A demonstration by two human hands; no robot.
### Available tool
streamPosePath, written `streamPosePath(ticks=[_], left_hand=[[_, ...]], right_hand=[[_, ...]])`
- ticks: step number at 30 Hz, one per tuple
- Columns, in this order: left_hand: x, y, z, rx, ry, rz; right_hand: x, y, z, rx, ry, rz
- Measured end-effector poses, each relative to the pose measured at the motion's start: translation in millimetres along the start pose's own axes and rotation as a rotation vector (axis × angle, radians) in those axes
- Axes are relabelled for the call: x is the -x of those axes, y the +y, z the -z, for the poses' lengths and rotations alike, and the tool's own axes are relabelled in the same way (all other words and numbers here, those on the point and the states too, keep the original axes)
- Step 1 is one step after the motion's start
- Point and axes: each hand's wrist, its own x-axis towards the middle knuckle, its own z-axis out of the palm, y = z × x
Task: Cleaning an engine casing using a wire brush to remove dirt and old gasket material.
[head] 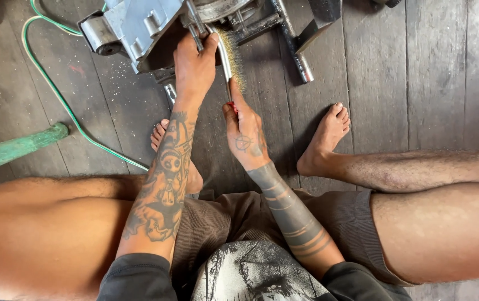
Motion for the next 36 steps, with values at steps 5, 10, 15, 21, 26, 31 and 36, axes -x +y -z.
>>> streamPosePath(ticks=[5, 10, 15, 21, 26, 31, 36], left_hand=[[-3.3, -0.8, -3.6, 0.16, -0.075, -0.05], [-8.4, -16.8, -3.0, 0.156, -0.056, -0.007], [-8.6, -7.0, 0.1, -0.034, -0.007, 0.048], [-7.0, 1.6, 3.5, -0.029, 0.017, 0.107], [-10.9, 6.1, 4.1, -0.092, -0.036, 0.188], [-14.7, 3.8, 3.3, -0.056, -0.036, 0.181], [-5.5, 16.8, 10.5, 0.007, -0.134, 0.179]], right_hand=[[-1.2, 26.9, -8.3, 0.245, 0.227, 0.28], [-4.6, 23.2, -15.2, 0.18, 0.143, 0.213], [-9.3, 6.3, -0.8, -0.109, -0.009, 0.081], [-16.6, 8.2, 16.3, -0.463, -0.162, -0.03], [-10.4, -14.9, 34.7, -0.708, -0.241, -0.267], [-18.0, 14.4, 11.8, -0.381, -0.106, 0.092], [-1.8, 1.9, 8.8, 0.006, 0.042, 0.193]])
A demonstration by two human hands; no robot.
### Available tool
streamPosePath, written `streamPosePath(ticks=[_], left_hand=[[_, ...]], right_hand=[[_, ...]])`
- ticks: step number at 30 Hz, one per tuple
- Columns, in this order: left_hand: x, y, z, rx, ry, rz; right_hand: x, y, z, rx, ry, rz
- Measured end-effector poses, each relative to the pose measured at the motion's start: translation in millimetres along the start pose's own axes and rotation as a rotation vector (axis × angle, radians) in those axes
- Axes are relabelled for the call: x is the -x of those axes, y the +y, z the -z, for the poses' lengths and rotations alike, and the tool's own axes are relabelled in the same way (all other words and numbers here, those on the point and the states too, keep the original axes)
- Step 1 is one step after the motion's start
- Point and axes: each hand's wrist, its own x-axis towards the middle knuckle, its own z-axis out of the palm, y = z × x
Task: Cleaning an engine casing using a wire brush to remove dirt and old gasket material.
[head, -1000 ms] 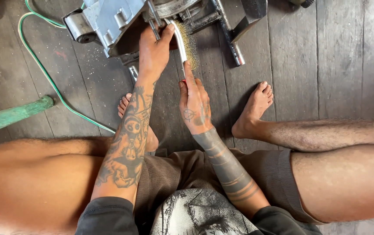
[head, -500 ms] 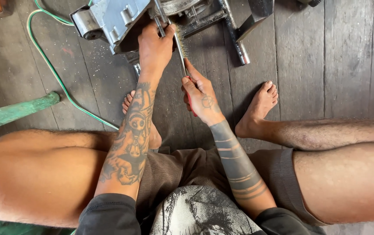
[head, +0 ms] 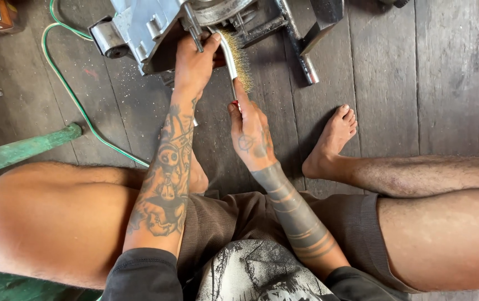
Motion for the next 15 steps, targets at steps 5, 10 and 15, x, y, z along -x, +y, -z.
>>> streamPosePath(ticks=[5, 10, 15], left_hand=[[-2.7, -6.8, -4.3, 0.077, 0.024, 0.002], [-9.1, -20.1, 1.1, -0.072, 0.073, 0.027], [-8.8, -8.7, 2.3, -0.246, 0.133, -0.012]], right_hand=[[0.7, 4.8, 1.2, 0.135, -0.031, -0.028], [-11.4, 4.2, -2.8, -0.126, -0.147, -0.156], [-15.4, -23.6, 23.1, -0.518, -0.247, -0.375]])
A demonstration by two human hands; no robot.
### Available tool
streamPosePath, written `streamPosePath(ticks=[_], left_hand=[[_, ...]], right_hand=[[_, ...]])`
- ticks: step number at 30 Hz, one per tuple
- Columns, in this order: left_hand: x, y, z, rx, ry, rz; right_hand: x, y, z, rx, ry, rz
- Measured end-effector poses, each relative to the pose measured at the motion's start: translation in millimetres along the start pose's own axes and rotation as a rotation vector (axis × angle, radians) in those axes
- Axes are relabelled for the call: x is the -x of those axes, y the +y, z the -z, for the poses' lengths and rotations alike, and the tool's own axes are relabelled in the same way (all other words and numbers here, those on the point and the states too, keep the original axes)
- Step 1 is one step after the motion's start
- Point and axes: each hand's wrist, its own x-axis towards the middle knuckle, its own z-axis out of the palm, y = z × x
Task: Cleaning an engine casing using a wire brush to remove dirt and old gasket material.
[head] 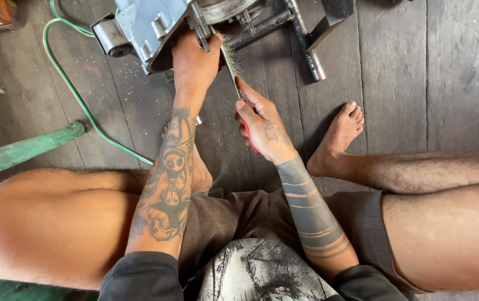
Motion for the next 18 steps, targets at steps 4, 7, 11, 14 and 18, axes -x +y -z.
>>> streamPosePath(ticks=[4, 7, 11, 14, 18], left_hand=[[-0.5, 10.5, 1.7, 0.141, -0.111, 0.088], [-1.3, 16.1, 1.9, 0.401, -0.216, 0.176], [-3.4, 2.6, -2.7, 0.635, -0.293, 0.133], [0.4, -3.1, -4.3, 0.627, -0.29, -0.028], [-4.3, -14.3, -9.9, 0.638, -0.264, 0.011]], right_hand=[[-1.8, 14.7, 4.5, 0.027, 0.03, 0.097], [4.2, 12.3, 1.2, 0.276, 0.115, 0.217], [3.2, 33.6, -2.0, 0.609, 0.255, 0.355], [1.2, 49.6, 0.4, 0.718, 0.272, 0.43], [-2.8, 44.1, -2.2, 0.708, 0.253, 0.403]])
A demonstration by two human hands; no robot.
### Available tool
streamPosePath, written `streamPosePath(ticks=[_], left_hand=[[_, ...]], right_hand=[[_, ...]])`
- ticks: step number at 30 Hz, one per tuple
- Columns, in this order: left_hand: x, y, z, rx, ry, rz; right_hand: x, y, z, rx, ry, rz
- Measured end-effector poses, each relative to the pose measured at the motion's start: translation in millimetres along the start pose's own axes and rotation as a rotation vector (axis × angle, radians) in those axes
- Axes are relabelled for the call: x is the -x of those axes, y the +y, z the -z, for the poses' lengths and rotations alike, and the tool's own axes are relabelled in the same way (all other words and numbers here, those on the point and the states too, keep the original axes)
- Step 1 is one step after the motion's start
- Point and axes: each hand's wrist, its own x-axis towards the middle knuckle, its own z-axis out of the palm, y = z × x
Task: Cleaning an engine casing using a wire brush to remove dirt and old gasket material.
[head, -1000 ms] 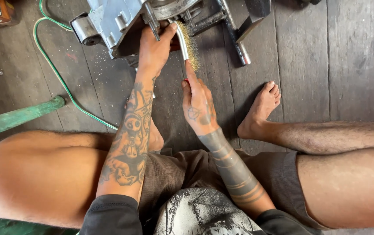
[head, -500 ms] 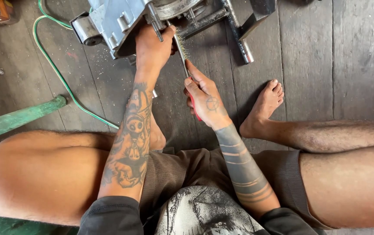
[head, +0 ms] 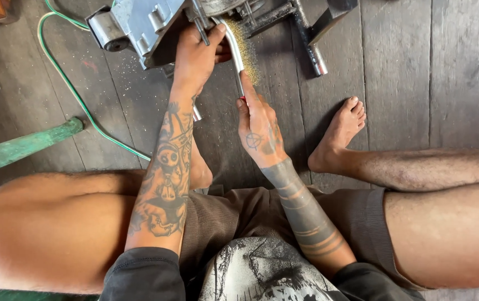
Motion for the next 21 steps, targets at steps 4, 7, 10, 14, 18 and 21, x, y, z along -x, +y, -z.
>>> streamPosePath(ticks=[4, 7, 10, 14, 18, 21], left_hand=[[7.3, 9.0, 4.7, -0.411, 0.123, 0.046], [12.1, 28.8, 7.8, -0.351, 0.051, 0.119], [8.1, 25.8, 1.6, -0.234, -0.03, 0.122], [9.4, 26.7, -0.4, -0.118, -0.07, 0.126], [3.3, 10.7, 7.5, -0.075, -0.028, 0.163], [1.3, 11.7, -0.7, -0.155, -0.002, 0.09]], right_hand=[[-5.3, -12.2, 4.8, -0.186, -0.131, -0.173], [-8.4, -12.9, 6.4, -0.302, -0.146, -0.167], [-0.8, -32.6, 17.1, -0.243, -0.115, -0.236], [6.8, -5.3, 1.2, -0.083, -0.019, -0.09], [-9.4, -15.6, 13.5, -0.281, -0.134, -0.036], [-12.6, -8.9, 21.8, -0.694, -0.191, -0.392]])
